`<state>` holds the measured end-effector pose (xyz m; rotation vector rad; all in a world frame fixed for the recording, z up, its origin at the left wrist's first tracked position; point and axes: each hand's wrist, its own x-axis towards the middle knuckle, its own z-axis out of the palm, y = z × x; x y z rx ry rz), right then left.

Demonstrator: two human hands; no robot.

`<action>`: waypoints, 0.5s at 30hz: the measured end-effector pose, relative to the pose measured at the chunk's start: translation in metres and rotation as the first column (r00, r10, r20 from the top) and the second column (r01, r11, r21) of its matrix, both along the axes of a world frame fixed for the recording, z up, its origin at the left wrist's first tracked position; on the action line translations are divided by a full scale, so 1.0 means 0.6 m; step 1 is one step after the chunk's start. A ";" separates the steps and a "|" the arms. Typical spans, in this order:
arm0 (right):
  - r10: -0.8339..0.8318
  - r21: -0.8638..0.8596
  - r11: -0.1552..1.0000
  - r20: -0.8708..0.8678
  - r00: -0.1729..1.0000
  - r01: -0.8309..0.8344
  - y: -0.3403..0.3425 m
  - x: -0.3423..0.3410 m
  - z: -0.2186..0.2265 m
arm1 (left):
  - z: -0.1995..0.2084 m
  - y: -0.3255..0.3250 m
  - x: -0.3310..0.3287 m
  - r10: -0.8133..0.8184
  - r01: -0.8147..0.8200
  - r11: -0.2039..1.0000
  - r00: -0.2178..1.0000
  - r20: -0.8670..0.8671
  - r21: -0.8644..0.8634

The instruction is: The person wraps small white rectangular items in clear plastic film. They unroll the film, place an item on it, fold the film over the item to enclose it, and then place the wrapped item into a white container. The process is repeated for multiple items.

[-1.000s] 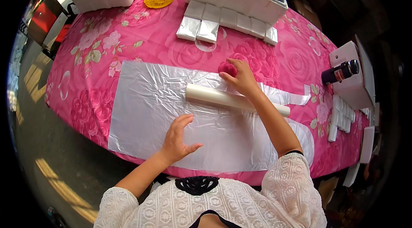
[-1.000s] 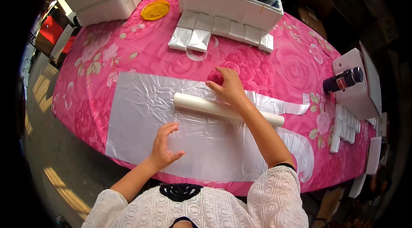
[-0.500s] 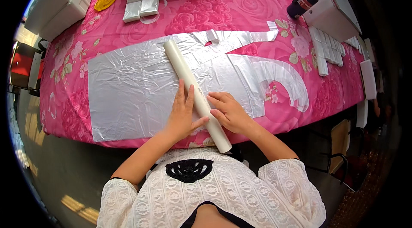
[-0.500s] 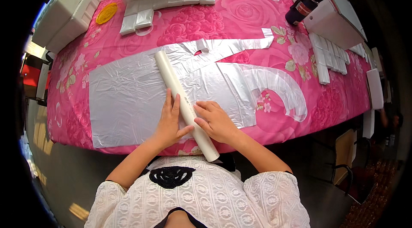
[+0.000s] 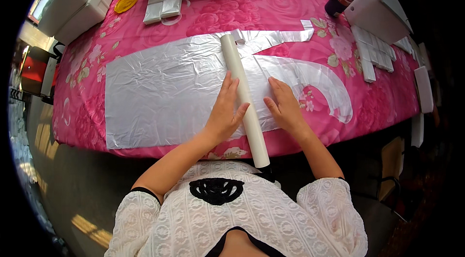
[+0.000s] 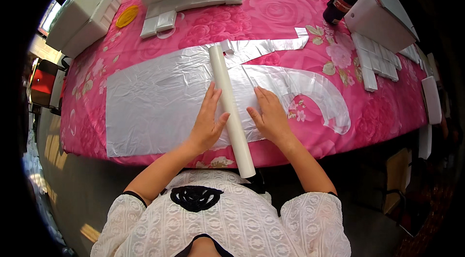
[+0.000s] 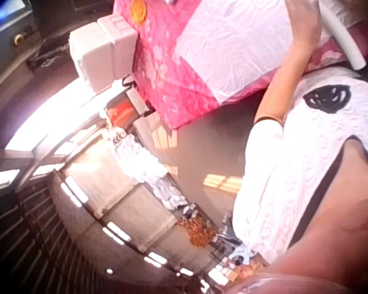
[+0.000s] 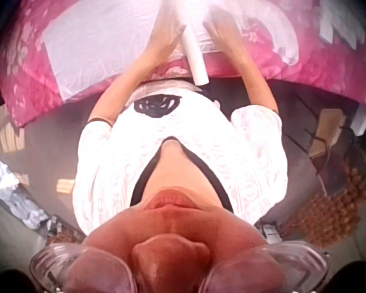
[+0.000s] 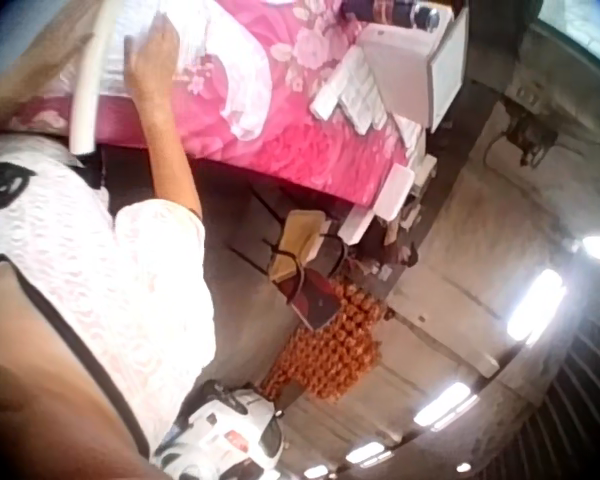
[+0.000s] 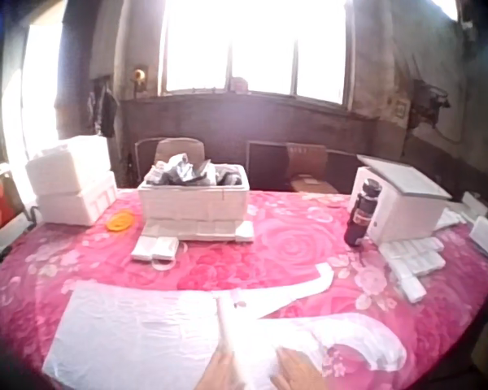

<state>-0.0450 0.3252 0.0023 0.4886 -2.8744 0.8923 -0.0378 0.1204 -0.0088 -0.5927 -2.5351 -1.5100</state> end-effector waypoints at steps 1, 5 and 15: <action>0.009 -0.048 0.999 0.037 0.999 -0.007 -0.021 0.016 0.018 | 0.009 -0.017 -0.018 0.023 -0.023 1.000 0.999 0.034 0.003; -0.088 0.048 0.995 0.122 0.989 0.083 -0.081 0.051 0.019 | -0.006 -0.093 -0.105 0.273 -0.269 0.943 0.962 -0.011 -0.197; -0.342 -0.236 0.889 0.228 0.912 0.393 0.055 0.026 0.042 | -0.004 -0.089 -0.181 0.420 -0.352 0.772 0.908 0.009 -0.530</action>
